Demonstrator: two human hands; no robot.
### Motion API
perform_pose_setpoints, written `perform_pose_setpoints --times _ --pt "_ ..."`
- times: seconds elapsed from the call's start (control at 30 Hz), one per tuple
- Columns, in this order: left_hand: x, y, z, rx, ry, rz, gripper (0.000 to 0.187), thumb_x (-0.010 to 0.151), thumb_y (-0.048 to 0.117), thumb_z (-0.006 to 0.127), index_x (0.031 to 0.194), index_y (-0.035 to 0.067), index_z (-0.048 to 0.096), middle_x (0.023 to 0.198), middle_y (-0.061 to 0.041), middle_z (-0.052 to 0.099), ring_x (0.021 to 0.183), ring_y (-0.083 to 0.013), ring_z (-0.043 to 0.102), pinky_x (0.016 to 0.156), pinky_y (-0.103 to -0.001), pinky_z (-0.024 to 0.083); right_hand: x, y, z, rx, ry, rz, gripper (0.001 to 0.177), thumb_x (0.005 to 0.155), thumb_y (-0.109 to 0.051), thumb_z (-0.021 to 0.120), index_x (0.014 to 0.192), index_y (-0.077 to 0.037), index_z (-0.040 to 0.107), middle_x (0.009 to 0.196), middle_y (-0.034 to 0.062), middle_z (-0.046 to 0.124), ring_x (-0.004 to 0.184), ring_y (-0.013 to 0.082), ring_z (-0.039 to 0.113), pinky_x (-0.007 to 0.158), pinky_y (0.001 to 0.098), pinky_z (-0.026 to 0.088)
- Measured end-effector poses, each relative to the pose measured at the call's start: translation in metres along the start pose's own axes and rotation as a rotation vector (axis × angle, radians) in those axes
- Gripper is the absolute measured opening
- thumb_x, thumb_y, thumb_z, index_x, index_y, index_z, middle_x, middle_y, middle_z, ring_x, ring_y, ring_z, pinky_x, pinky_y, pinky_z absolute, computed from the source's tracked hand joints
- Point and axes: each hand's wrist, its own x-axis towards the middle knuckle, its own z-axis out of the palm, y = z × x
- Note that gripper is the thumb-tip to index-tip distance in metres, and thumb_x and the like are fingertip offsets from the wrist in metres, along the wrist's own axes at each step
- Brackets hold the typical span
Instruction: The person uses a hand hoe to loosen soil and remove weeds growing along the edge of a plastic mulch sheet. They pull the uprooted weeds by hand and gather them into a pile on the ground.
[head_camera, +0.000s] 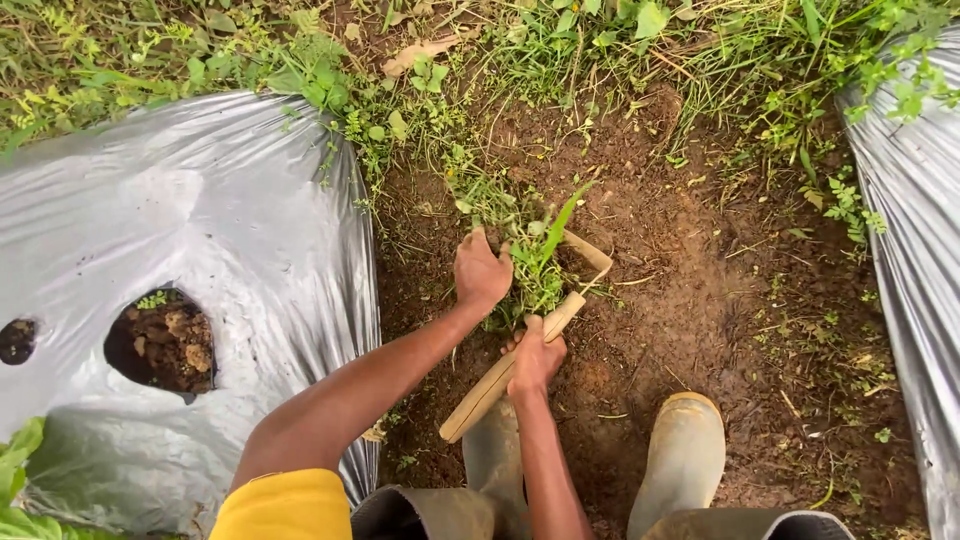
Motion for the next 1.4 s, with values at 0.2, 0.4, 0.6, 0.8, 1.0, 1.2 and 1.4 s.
perform_pose_setpoints --times 0.2,0.4,0.6,0.8,1.0,1.2,1.4 --pt "0.009 -0.005 -0.008 0.316 -0.259 0.06 0.082 0.105 0.062 0.023 0.155 -0.001 0.039 0.149 -0.028 0.05 0.144 -0.0458 0.045 0.114 -0.06 0.04 -0.019 -0.032 -0.002 -0.03 0.012 -0.074 0.022 0.09 -0.019 0.062 0.098 0.0 0.054 0.062 0.0051 0.057 0.046 0.0139 0.057 0.044 0.0326 0.055" --pt "0.051 0.007 -0.073 0.817 0.172 0.647 0.037 0.108 0.018 0.049 0.135 -0.004 0.061 0.141 -0.024 0.051 0.135 -0.0389 0.048 0.116 -0.055 0.036 -0.024 -0.062 -0.012 -0.052 -0.014 -0.114 0.019 0.096 -0.017 0.059 0.104 0.0 0.055 0.065 0.0038 0.058 0.051 0.0139 0.058 0.05 0.03 0.057" --pt "0.104 0.024 -0.084 0.657 -0.206 0.39 0.076 0.105 0.033 0.06 0.166 0.021 0.016 0.173 -0.013 0.008 0.156 -0.0411 0.014 0.122 -0.061 0.03 -0.004 -0.062 -0.019 0.075 -0.08 -0.002 0.006 0.103 -0.008 0.059 0.104 -0.003 0.055 0.077 0.0107 0.058 0.058 0.0199 0.053 0.052 0.0351 0.049" --pt "0.145 -0.019 -0.009 0.589 -0.032 0.406 0.038 0.096 -0.011 0.063 0.133 -0.003 0.062 0.134 -0.017 0.056 0.125 -0.0304 0.055 0.102 -0.041 0.06 -0.003 -0.066 -0.013 -0.002 -0.03 0.006 0.006 0.099 -0.008 0.057 0.097 -0.003 0.055 0.072 0.0116 0.059 0.058 0.0193 0.051 0.056 0.0345 0.046" --pt "0.138 -0.039 0.007 0.352 0.052 0.358 0.013 0.104 0.006 0.067 0.112 -0.004 0.07 0.089 -0.016 0.075 0.061 -0.0169 0.075 0.04 -0.019 0.061 0.004 -0.058 -0.013 0.047 -0.053 -0.022 0.006 0.101 -0.006 0.056 0.097 -0.004 0.053 0.074 0.0123 0.06 0.056 0.0199 0.052 0.05 0.0334 0.047" --pt "0.102 -0.045 -0.022 0.041 -0.135 0.232 0.035 0.101 0.015 0.07 0.132 0.0 0.066 0.111 -0.024 0.075 0.07 -0.0258 0.076 0.052 -0.033 0.065 0.0 -0.063 -0.014 -0.012 -0.073 -0.037 0.012 0.101 -0.008 0.054 0.089 -0.006 0.056 0.071 0.01 0.06 0.057 0.0181 0.054 0.052 0.0327 0.047" --pt "0.043 -0.067 -0.045 0.007 -0.168 0.384 0.036 0.109 0.015 0.052 0.134 -0.01 0.06 0.13 -0.029 0.064 0.137 -0.0444 0.052 0.107 -0.058 0.054 0.037 -0.024 -0.041 0.04 -0.031 -0.105 0.021 0.098 -0.024 0.055 0.102 -0.004 0.053 0.066 0.0052 0.059 0.051 0.0145 0.06 0.048 0.0332 0.058"
